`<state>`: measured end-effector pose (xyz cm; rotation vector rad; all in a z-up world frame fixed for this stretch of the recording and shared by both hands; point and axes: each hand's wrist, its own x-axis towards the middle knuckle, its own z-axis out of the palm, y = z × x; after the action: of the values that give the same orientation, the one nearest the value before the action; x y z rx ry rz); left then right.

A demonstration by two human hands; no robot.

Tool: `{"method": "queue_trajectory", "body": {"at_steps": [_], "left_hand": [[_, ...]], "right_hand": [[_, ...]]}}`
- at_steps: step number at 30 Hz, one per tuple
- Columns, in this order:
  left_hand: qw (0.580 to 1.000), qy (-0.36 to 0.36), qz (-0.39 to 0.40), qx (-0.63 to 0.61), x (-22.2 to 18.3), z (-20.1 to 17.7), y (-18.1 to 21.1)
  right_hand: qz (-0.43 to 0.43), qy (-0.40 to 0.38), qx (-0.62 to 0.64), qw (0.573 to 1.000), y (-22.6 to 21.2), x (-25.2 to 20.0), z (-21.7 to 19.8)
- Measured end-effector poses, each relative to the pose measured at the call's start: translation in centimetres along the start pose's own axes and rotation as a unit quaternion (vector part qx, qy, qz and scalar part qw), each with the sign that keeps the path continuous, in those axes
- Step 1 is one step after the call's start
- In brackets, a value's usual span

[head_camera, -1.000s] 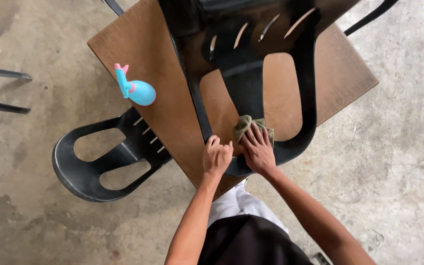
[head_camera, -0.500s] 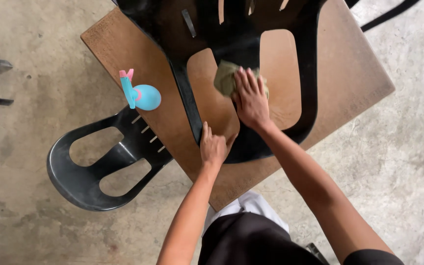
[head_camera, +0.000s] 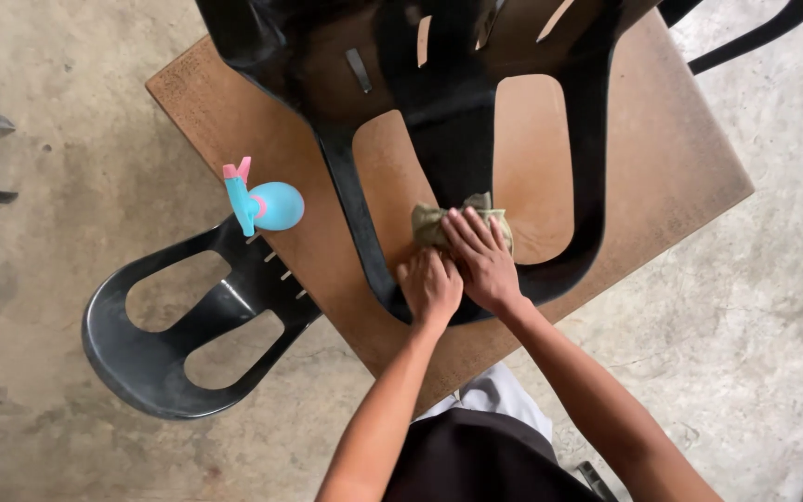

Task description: Cleaning and wiping down plastic chairs using a spray bottle and a cloth.

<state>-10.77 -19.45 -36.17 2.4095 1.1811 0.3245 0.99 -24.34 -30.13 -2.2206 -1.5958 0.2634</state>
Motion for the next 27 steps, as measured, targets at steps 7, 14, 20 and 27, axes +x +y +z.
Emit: {"method": "queue_trajectory", "body": {"at_steps": [7, 14, 20, 27], "left_hand": [[0.999, 0.032, 0.02, 0.029, -0.4, -0.6, 2.3], [0.999, -0.021, -0.037, -0.012, 0.0, -0.7, 3.0], [0.995, -0.07, -0.072, 0.022, 0.4, -0.8, 3.7], [0.93, 0.155, -0.102, -0.318, -0.7, 2.3, 1.3]], "right_hand": [[-0.123, 0.057, 0.155, 0.979, 5.0, 6.8, 1.0], [-0.259, 0.062, 0.096, 0.959, 6.6, 17.5, -0.6], [-0.123, 0.168, 0.106, 0.972, 6.6, 13.1, 0.1], [-0.105, 0.068, 0.099, 0.987, 4.6, 0.3, 0.5]]}}
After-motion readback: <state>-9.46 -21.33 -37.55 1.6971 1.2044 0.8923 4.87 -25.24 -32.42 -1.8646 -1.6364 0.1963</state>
